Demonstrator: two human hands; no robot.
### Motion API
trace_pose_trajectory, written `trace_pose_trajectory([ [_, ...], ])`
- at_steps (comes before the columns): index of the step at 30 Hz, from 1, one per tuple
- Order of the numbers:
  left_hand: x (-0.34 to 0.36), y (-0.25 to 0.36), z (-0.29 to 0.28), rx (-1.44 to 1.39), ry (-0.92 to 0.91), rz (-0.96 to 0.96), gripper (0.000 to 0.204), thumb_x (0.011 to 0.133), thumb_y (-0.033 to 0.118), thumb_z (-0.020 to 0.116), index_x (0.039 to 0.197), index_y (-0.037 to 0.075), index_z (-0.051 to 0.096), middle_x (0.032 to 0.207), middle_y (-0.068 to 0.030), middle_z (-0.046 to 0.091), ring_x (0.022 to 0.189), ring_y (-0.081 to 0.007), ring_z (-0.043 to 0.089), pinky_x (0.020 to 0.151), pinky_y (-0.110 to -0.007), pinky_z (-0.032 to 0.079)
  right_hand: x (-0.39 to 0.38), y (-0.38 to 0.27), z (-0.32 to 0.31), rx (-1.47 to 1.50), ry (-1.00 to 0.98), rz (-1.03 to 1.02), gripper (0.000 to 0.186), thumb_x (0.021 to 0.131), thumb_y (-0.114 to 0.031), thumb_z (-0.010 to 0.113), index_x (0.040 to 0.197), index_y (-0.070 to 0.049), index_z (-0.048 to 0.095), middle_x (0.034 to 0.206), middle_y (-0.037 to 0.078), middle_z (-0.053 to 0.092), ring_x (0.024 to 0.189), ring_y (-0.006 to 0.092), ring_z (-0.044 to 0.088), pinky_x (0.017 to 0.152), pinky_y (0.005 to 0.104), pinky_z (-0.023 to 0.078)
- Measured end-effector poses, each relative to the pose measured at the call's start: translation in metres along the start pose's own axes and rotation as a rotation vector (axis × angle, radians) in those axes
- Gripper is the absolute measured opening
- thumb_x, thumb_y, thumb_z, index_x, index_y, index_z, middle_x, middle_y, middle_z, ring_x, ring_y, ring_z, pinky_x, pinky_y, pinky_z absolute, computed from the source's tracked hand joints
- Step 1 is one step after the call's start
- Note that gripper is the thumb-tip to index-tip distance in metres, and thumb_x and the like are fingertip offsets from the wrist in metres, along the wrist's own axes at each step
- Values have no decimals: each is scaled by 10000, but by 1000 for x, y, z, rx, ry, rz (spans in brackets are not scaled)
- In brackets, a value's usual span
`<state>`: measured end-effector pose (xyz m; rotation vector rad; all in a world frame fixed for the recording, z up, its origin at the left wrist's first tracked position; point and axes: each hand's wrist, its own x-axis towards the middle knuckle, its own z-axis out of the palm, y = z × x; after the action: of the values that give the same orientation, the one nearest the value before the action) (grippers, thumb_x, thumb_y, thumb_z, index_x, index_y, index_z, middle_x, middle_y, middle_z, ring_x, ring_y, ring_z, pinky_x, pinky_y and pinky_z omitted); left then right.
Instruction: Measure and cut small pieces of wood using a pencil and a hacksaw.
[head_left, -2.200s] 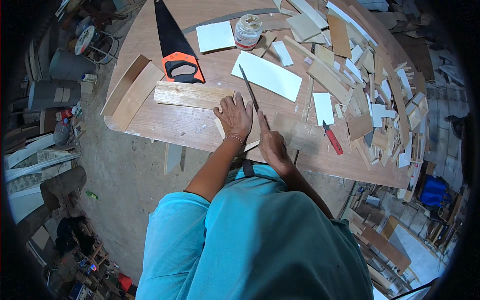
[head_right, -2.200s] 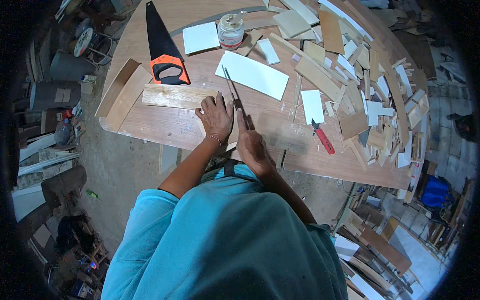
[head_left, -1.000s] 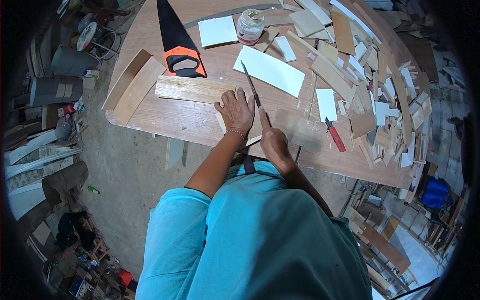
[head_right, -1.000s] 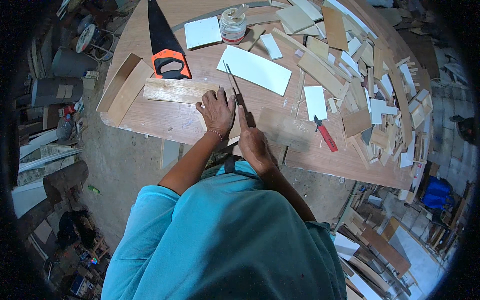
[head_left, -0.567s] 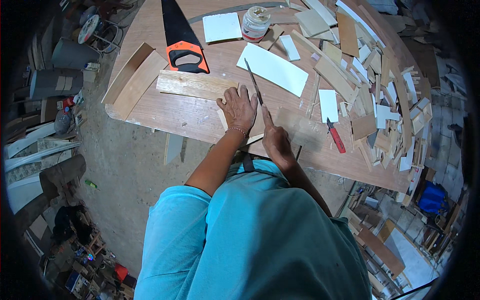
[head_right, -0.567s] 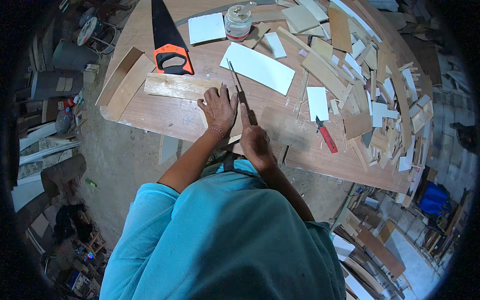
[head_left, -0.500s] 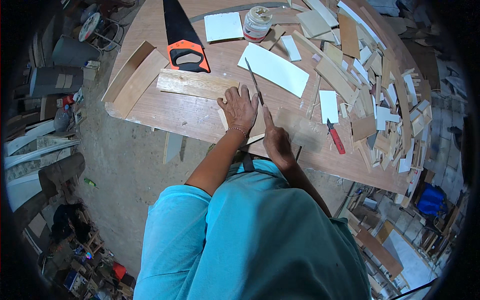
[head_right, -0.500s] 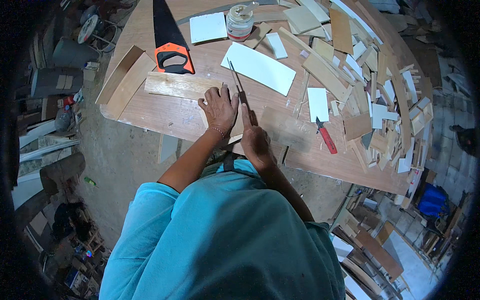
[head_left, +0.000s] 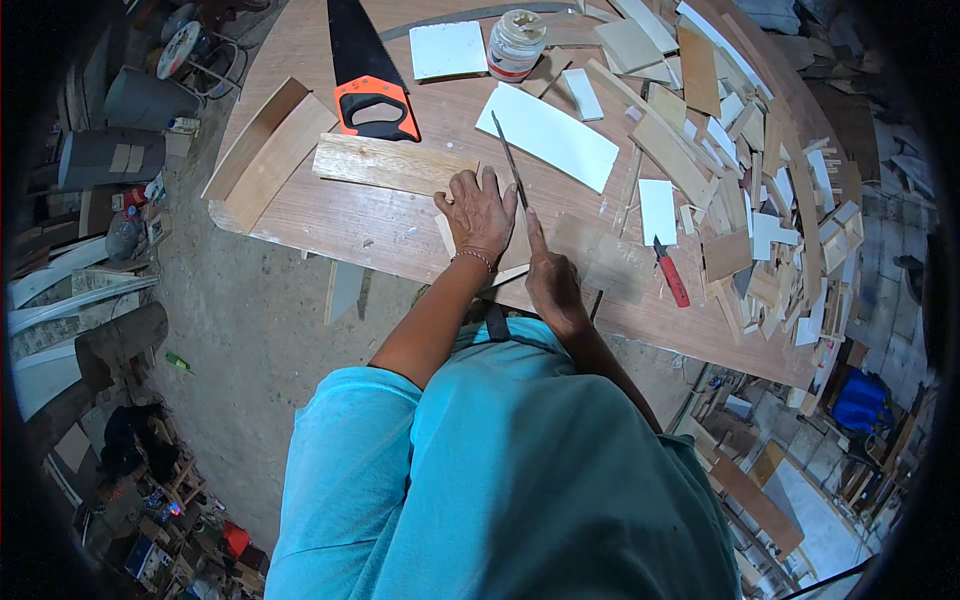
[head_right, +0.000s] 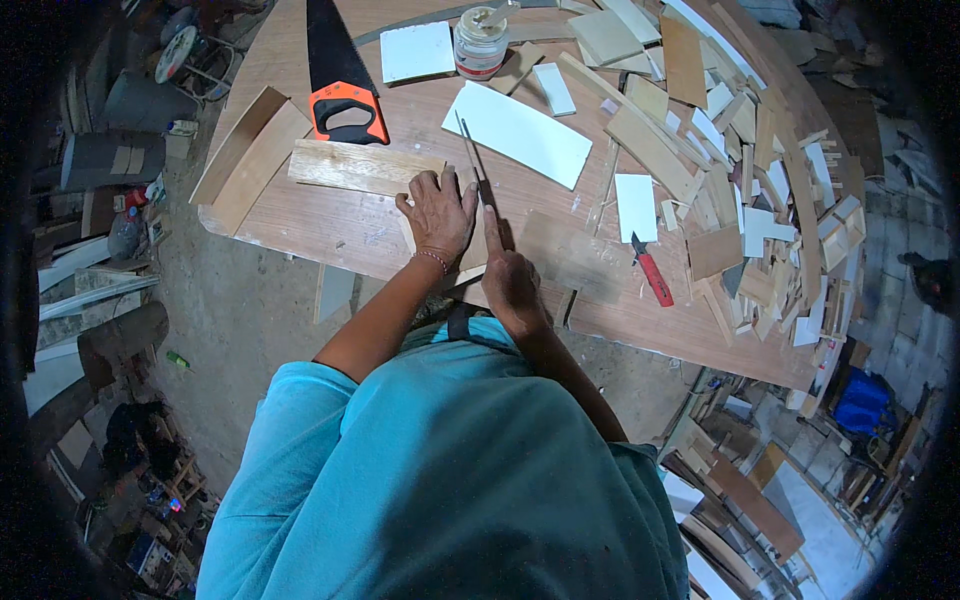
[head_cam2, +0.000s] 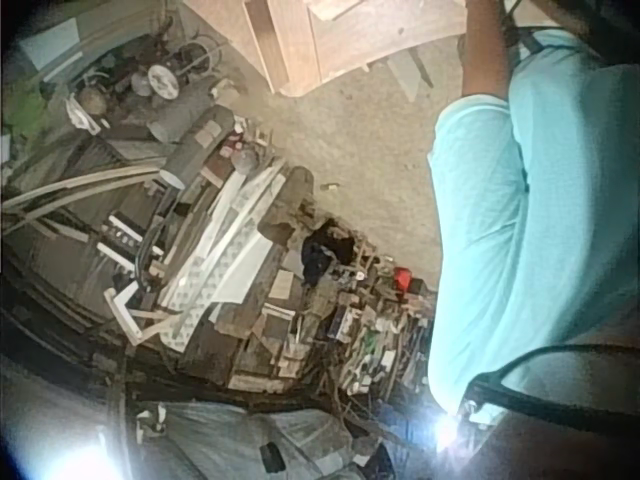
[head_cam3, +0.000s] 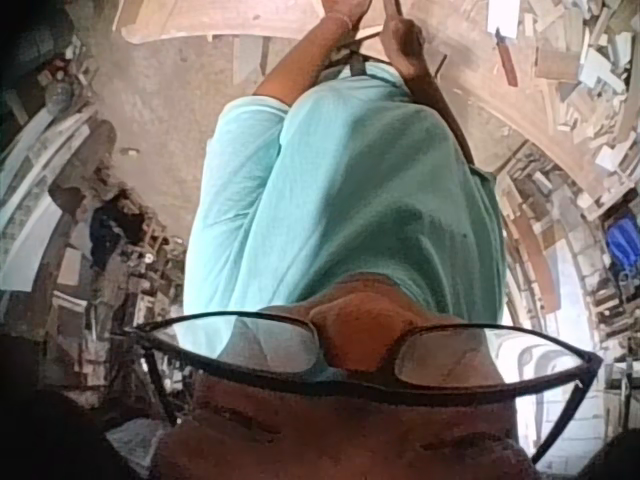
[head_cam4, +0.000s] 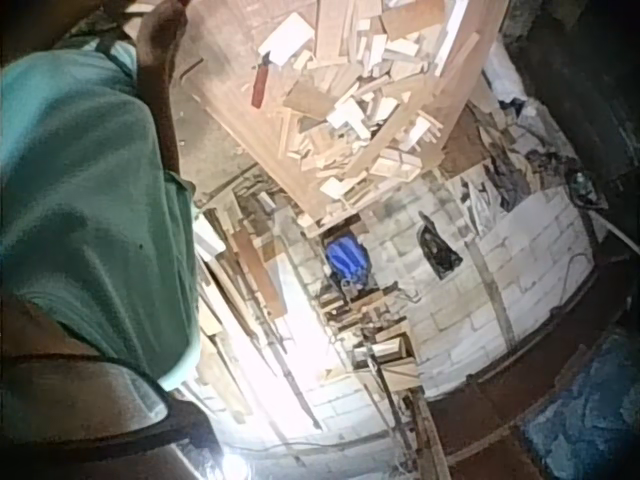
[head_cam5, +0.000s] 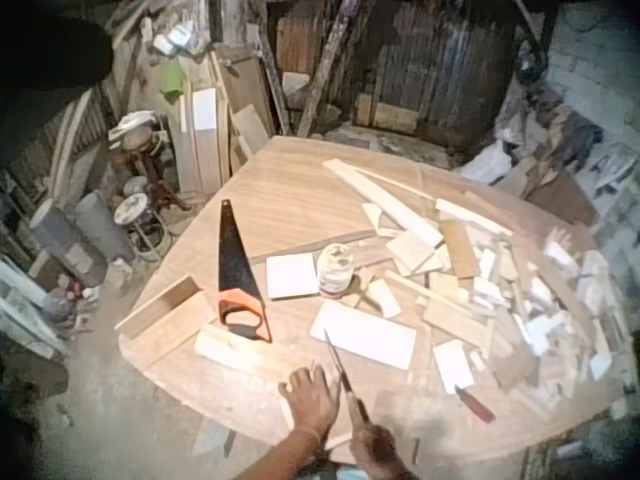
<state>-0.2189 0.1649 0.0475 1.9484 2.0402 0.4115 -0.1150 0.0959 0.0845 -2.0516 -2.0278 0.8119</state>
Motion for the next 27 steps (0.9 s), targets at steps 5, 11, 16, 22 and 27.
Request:
trace_pose_trajectory([
  [5,0,-1,0,6,1,5,422,804,388,442,1069,62,482,967,-137,442,993,-266,367,831,-496,218,0,1,-1,18,24,-31,647,744,24,423,1325,-110,173,514,189,503,503,338,542,503,437,419],
  [11,0,-1,1,8,-15,-2,416,807,383,436,1072,65,476,975,-139,441,1002,-266,361,835,-501,213,-1,-1,-3,20,12,-18,637,750,17,429,1324,-108,180,511,187,504,496,340,539,497,436,421],
  [16,0,-1,1,-6,-10,-7,409,807,379,438,1068,66,472,968,-136,436,996,-265,361,835,-500,212,0,0,0,13,7,-19,641,749,18,433,1324,-109,180,511,186,506,495,340,540,493,437,422],
  [22,0,-1,1,0,1,-5,403,805,375,447,1062,66,479,955,-130,441,992,-262,365,836,-499,218,-1,1,1,-12,3,-4,637,749,23,425,1323,-110,182,514,188,510,500,341,544,498,440,424],
  [27,0,-1,1,4,1,-4,405,804,374,451,1070,69,480,956,-128,446,995,-259,368,838,-496,222,1,-1,1,-48,5,-25,634,749,22,416,1323,-109,183,520,192,514,502,343,545,498,437,422],
])
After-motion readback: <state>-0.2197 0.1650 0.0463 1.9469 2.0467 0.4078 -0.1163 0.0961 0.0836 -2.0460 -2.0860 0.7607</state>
